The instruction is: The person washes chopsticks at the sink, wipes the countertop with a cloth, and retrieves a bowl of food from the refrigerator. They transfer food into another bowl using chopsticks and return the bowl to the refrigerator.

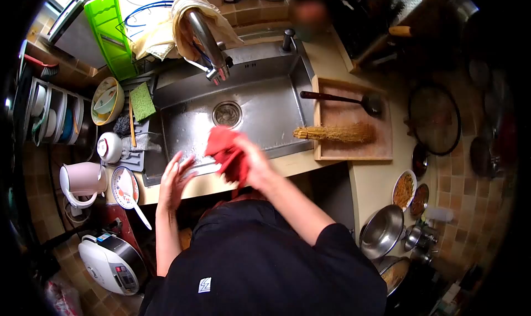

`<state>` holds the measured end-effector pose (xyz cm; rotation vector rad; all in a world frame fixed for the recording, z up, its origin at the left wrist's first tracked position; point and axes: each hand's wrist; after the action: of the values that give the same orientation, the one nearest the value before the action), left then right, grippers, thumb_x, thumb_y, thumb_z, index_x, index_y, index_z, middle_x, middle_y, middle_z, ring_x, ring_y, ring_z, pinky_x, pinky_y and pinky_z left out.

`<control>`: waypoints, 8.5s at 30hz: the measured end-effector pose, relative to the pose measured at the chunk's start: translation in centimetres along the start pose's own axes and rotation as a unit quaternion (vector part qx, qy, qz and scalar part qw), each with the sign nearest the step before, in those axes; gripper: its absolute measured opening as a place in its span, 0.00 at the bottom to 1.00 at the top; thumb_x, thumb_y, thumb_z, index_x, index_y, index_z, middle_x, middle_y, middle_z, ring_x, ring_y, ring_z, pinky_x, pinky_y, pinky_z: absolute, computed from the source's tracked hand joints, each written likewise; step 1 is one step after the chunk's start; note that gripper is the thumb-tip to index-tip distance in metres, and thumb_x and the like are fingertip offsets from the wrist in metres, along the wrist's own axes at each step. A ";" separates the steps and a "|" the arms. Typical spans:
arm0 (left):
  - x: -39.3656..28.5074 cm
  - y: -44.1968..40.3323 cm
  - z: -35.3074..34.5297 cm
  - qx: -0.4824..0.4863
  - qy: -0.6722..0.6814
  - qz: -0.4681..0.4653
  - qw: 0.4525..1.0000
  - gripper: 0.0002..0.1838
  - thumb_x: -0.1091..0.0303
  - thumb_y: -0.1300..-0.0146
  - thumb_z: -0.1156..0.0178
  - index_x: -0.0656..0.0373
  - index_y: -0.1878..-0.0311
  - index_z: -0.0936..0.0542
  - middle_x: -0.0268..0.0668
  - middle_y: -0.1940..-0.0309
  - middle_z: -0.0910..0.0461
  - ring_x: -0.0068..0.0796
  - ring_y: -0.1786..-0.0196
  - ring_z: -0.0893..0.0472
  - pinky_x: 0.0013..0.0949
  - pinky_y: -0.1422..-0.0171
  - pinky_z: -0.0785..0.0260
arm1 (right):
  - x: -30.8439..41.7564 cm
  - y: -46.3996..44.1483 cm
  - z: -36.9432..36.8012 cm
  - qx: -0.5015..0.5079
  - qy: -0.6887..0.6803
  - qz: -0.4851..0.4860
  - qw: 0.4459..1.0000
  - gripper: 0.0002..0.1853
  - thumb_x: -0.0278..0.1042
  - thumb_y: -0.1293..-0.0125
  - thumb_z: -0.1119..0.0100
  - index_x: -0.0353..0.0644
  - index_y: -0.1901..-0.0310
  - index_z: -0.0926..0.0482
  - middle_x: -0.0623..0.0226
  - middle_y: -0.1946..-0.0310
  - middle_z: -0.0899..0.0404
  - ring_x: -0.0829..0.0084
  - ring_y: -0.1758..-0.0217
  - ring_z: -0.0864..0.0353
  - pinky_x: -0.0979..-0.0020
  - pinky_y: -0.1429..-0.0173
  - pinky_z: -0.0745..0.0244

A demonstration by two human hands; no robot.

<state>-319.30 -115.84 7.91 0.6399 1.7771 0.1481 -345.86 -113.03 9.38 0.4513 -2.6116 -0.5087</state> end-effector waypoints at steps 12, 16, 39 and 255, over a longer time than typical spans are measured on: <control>2.4 10.5 9.4 -0.339 -0.171 -0.066 0.923 0.20 0.65 0.31 0.41 0.62 0.38 0.24 0.36 0.56 0.16 0.20 0.60 0.18 0.24 0.57 0.27 | 32.0 -0.6 8.7 -0.290 0.141 0.354 0.878 0.32 0.58 0.28 0.50 0.43 0.32 0.33 0.58 0.33 0.31 0.57 0.33 0.30 0.54 0.31 0.32; 1.0 10.6 10.3 -0.447 -0.408 -0.179 0.776 0.15 0.68 0.34 0.40 0.65 0.47 0.20 0.44 0.65 0.17 0.35 0.63 0.17 0.33 0.55 0.26 | 29.1 -1.1 7.3 -0.457 0.410 0.380 0.692 0.34 0.53 0.33 0.39 0.40 0.33 0.33 0.57 0.31 0.35 0.62 0.31 0.34 0.58 0.30 0.40; -5.7 -5.9 22.0 -0.394 -0.524 0.006 0.755 0.17 0.51 0.49 0.33 0.56 0.69 0.12 0.44 0.68 0.14 0.45 0.61 0.14 0.42 0.53 0.23 | -9.7 9.1 -1.0 -0.060 0.744 0.348 0.567 0.07 0.17 0.37 0.44 0.36 0.58 0.20 0.59 0.61 0.17 0.60 0.56 0.17 0.66 0.54 0.23; 3.5 12.8 -55.3 0.242 -0.541 0.188 0.783 0.13 0.71 0.39 0.48 0.72 0.55 0.25 0.47 0.66 0.18 0.39 0.66 0.14 0.40 0.58 0.15 | -0.2 50.7 21.3 -0.574 0.569 0.504 0.303 0.10 0.27 0.40 0.38 0.36 0.57 0.21 0.63 0.64 0.27 0.65 0.63 0.22 0.65 0.61 0.22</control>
<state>-366.61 -91.02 27.43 1.1480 0.5259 -0.3735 -367.35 -62.51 12.73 -0.9651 -0.2956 -0.8486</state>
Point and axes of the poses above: each hand's wrist, its own y-axis away from the middle knuckle, its own z-axis out of the back of the hand, x = y × z
